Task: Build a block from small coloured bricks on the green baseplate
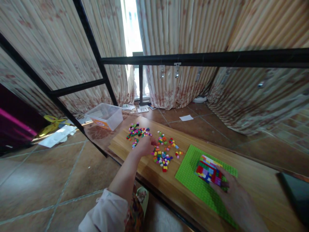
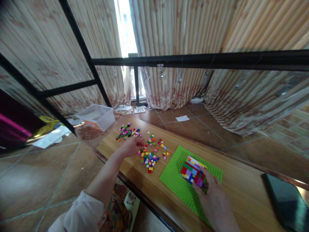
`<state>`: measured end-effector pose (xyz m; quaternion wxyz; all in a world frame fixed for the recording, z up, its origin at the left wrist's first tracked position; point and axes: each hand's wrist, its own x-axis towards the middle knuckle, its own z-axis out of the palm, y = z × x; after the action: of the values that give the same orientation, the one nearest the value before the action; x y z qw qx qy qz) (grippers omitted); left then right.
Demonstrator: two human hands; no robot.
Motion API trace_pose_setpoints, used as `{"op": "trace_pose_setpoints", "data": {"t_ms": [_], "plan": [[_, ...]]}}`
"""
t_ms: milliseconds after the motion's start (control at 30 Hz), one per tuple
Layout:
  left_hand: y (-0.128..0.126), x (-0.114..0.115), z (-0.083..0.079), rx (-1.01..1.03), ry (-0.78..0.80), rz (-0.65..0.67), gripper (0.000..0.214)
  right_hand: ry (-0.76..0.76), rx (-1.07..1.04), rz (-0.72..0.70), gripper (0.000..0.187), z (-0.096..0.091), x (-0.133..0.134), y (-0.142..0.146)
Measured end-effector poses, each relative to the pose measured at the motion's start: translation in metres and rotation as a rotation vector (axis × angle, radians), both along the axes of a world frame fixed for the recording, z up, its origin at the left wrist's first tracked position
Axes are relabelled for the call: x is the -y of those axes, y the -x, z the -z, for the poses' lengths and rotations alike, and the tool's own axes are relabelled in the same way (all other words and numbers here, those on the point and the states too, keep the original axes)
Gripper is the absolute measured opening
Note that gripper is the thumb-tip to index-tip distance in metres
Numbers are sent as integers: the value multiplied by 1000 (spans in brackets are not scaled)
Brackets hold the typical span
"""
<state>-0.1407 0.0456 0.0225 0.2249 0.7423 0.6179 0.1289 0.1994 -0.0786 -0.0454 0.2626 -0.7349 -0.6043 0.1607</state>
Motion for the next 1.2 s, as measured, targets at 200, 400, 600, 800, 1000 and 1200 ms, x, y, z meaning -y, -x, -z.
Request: {"op": "trace_pose_setpoints", "data": {"t_ms": [200, 400, 600, 800, 1000, 1200], "plan": [[-12, 6, 5, -166, -42, 16, 30, 7, 6, -5, 64, 2, -1, 0], [-19, 7, 11, -244, -60, 19, 26, 10, -5, 4, 64, 0, -2, 3], [-24, 10, 6, -264, -53, 18, 22, 7, 23, -1, 62, -3, 0, 6], [-27, 14, 1, -236, -85, 69, 22, -26, 46, -20, 59, -3, 0, 7], [-34, 17, 1, -278, -32, 76, 19, -3, 27, -27, 58, -6, 0, 9], [-38, 15, 3, -285, -36, 85, 20, -7, 3, -23, 58, -11, 1, 12]]}}
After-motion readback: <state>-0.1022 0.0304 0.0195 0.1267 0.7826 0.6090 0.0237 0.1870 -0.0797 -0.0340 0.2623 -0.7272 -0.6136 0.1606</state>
